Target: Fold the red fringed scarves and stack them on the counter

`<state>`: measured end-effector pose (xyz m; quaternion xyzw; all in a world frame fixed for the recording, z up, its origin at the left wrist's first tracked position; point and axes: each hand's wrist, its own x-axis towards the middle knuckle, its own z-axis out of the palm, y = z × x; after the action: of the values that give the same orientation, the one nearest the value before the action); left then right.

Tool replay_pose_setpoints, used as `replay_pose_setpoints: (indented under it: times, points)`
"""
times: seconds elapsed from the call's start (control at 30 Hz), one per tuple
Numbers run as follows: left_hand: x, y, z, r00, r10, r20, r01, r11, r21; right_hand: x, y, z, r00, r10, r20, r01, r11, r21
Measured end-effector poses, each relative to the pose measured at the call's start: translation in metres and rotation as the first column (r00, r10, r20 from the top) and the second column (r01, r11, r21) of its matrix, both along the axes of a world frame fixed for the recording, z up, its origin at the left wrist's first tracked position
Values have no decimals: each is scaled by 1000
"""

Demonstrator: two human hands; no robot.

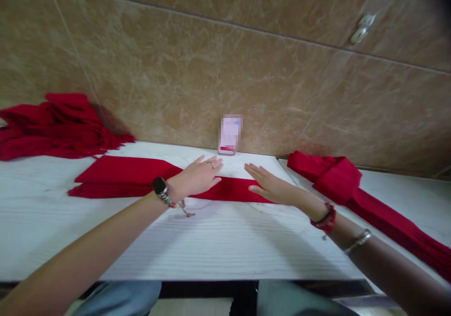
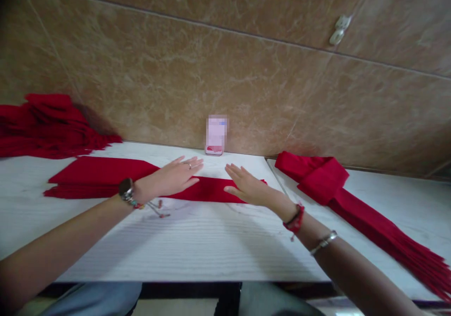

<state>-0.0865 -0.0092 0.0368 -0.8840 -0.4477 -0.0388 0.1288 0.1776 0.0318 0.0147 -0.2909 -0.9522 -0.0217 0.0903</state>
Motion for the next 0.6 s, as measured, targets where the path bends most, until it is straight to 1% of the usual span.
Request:
replay_pose_setpoints:
  times: [0.07, 0.1, 0.17, 0.23, 0.33, 0.4, 0.47, 0.53, 0.6]
  points:
    - [-34, -4, 7, 994, 107, -10, -107, 993, 51, -48, -8, -5, 998, 65, -21, -65, 998, -3]
    - [-49, -7, 6, 988, 156, -6, -155, 985, 77, -68, -12, -9, 996, 89, -30, -89, 996, -8]
    - [-73, -15, -3, 977, 211, -12, -209, 974, 92, -95, -17, -19, 991, 131, -26, -132, 991, -36]
    - [-86, -23, -18, 977, 211, -40, -207, 974, 88, -106, -19, -28, 989, 148, -11, -149, 986, -79]
    - [-91, -31, -38, 982, 173, -68, -169, 983, 72, -97, -18, -35, 991, 137, -3, -136, 982, -131]
    - [-90, -32, -44, 984, 167, -67, -163, 984, 65, -84, -15, -35, 992, 127, -2, -126, 981, -148]
    - [-89, -32, -44, 982, 177, -70, -171, 982, 75, -70, -14, -32, 993, 122, 8, -119, 981, -155]
    - [-85, -32, -41, 982, 177, -72, -169, 980, 106, -59, -14, -28, 992, 124, 11, -121, 982, -142]
    - [-78, -32, -36, 990, 121, -75, -112, 987, 113, -49, -15, -24, 992, 129, 0, -128, 987, -99]
